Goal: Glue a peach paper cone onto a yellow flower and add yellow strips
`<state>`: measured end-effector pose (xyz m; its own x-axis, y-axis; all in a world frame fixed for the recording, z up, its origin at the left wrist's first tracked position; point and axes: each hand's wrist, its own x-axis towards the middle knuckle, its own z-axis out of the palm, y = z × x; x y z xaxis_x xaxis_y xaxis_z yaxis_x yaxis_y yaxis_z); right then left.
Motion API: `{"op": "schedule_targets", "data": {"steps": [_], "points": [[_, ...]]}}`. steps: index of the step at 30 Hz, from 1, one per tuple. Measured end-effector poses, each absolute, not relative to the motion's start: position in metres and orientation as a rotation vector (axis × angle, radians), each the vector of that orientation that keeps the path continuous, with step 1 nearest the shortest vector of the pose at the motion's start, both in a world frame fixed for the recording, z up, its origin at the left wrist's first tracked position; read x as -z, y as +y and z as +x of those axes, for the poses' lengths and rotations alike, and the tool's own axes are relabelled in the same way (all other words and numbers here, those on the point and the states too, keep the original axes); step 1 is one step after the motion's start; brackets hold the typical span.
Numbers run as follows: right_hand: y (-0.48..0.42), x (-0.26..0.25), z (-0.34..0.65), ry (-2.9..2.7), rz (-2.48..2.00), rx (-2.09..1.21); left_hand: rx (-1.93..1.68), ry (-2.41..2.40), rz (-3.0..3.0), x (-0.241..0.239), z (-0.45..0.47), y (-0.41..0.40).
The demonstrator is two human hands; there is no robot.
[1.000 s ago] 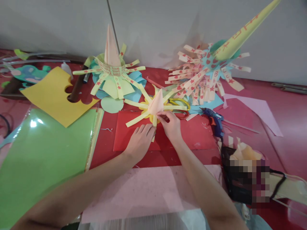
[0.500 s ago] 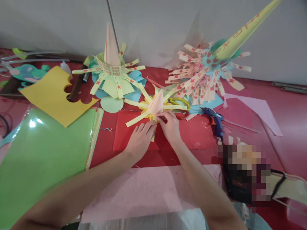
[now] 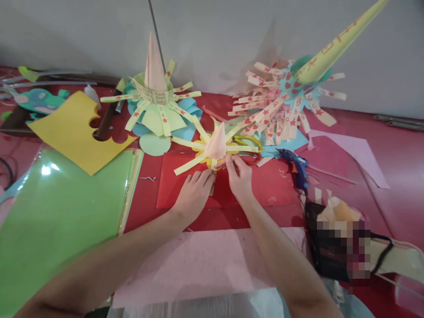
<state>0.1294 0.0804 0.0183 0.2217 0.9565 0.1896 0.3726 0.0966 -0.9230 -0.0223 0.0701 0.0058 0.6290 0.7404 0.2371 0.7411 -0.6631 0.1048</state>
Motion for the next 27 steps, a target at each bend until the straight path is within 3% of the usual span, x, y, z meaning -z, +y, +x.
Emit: {"op": "schedule_targets", "data": {"steps": [8, 27], "points": [[0.087, -0.012, 0.130, -1.314, -1.555, -0.836, 0.279, -1.364, -2.893, -0.013, -0.021, 0.071], [0.083, -0.010, 0.129, -1.520, -1.576, -0.436, 0.292, -1.332, -2.911, -0.013, -0.021, 0.071]]}}
